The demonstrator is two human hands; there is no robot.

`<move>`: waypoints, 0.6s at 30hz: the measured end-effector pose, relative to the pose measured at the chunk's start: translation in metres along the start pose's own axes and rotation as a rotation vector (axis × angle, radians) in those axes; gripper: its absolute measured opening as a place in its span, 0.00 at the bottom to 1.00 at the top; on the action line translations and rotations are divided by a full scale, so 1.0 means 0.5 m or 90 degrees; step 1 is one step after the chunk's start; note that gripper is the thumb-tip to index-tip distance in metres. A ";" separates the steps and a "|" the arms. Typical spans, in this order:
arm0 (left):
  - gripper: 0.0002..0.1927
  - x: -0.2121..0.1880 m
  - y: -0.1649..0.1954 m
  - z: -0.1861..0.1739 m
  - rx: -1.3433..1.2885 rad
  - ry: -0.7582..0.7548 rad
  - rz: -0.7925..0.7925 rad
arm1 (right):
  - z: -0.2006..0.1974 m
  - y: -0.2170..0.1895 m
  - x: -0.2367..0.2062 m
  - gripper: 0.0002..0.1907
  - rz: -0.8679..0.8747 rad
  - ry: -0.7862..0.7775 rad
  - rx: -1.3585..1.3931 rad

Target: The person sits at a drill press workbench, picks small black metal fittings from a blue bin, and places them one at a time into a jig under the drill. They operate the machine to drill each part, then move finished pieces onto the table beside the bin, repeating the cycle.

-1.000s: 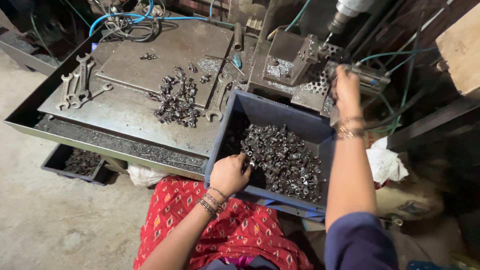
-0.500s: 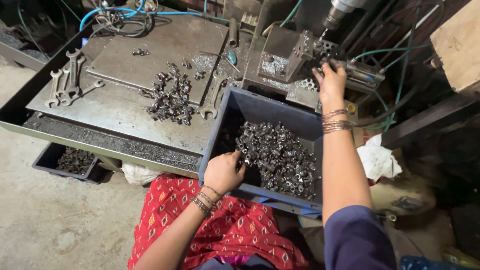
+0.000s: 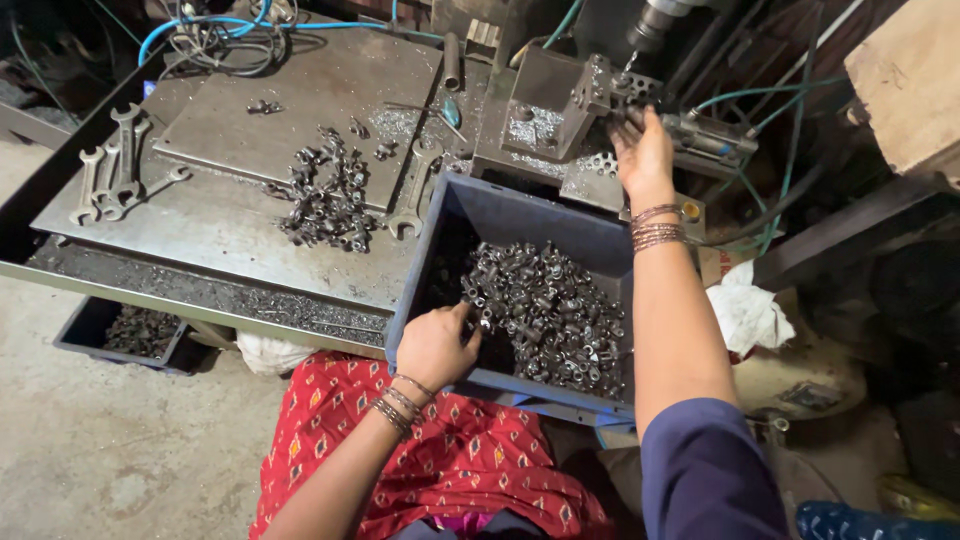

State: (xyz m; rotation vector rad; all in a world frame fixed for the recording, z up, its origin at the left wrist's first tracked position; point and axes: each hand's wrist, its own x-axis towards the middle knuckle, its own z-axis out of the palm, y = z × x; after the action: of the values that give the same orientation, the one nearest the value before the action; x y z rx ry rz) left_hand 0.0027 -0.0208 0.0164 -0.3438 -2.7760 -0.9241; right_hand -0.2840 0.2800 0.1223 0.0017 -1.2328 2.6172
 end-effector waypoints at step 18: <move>0.17 -0.005 0.001 -0.002 0.002 0.004 -0.025 | -0.161 -0.113 -0.287 0.14 -0.385 0.179 -1.188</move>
State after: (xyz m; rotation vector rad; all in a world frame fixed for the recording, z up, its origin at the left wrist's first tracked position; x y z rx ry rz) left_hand 0.0054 -0.0215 0.0166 -0.2873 -2.7879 -0.9285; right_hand -0.1240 0.3439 0.0984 -0.2483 -2.3963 0.3296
